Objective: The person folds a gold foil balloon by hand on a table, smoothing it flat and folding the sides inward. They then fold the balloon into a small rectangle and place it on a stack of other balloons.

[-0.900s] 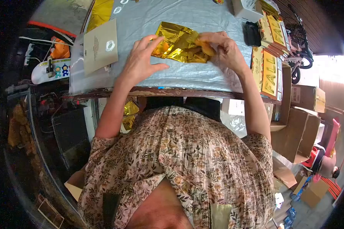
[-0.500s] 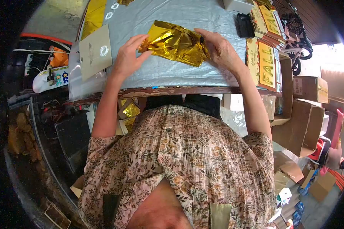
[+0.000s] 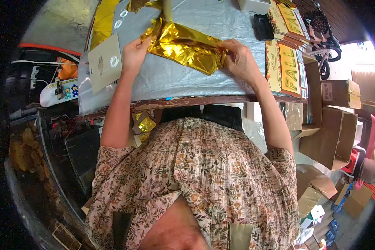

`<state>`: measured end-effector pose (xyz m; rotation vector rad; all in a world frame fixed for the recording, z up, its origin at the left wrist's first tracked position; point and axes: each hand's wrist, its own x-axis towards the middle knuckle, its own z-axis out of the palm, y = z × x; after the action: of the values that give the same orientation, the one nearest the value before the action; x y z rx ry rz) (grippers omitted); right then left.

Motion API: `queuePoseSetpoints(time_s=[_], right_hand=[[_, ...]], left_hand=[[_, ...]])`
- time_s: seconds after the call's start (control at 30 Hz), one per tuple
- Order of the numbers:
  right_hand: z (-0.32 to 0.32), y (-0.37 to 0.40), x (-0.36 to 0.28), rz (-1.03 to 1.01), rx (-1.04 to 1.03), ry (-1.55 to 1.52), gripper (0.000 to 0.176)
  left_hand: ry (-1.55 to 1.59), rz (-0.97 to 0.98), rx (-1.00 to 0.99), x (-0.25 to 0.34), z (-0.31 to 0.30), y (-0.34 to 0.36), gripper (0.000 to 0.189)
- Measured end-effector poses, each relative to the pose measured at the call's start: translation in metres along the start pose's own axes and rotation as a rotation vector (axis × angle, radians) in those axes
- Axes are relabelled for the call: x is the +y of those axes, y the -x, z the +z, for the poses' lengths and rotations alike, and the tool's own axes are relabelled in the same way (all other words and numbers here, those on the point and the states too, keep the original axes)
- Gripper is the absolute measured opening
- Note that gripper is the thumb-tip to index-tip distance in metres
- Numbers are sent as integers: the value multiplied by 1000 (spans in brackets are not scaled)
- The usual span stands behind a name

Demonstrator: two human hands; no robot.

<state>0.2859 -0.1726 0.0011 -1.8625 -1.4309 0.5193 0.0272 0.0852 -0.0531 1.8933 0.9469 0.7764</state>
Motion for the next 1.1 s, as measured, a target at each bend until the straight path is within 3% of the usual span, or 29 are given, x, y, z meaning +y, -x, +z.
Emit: queuePoseSetpoints(time_s=[0.07,0.13,0.3,0.37,0.43,0.57,0.63,0.9,0.97,1.1], right_hand=[[4,4,3,-17,25,11,50],[7,7,2,-38,50,22,48],[7,8,3,149,144,-119,32],[0,4,2,229,59,-31,30],[5,1,1,187,98,-303,34],[11,0,-15,265,138,-141,40],[20,-4,-1,158,245,-20,39],[6,-13,-1,305,146,-220,24],[2,-17,8,291,146,-233,23],[-5,-26,30,288,39,-358,22]], left_hand=[[377,-344,-14,15,1,-2,27],[462,-356,14,15,4,-4,26],[597,-383,9,17,5,4,26],[671,-405,-13,13,5,5,26],[687,-443,10,23,2,7,26],[692,-482,19,30,2,6,27],[667,-449,7,23,3,5,27],[548,-396,-64,16,0,13,30],[775,-429,-48,16,-5,13,36],[811,-415,-11,19,-7,10,46]])
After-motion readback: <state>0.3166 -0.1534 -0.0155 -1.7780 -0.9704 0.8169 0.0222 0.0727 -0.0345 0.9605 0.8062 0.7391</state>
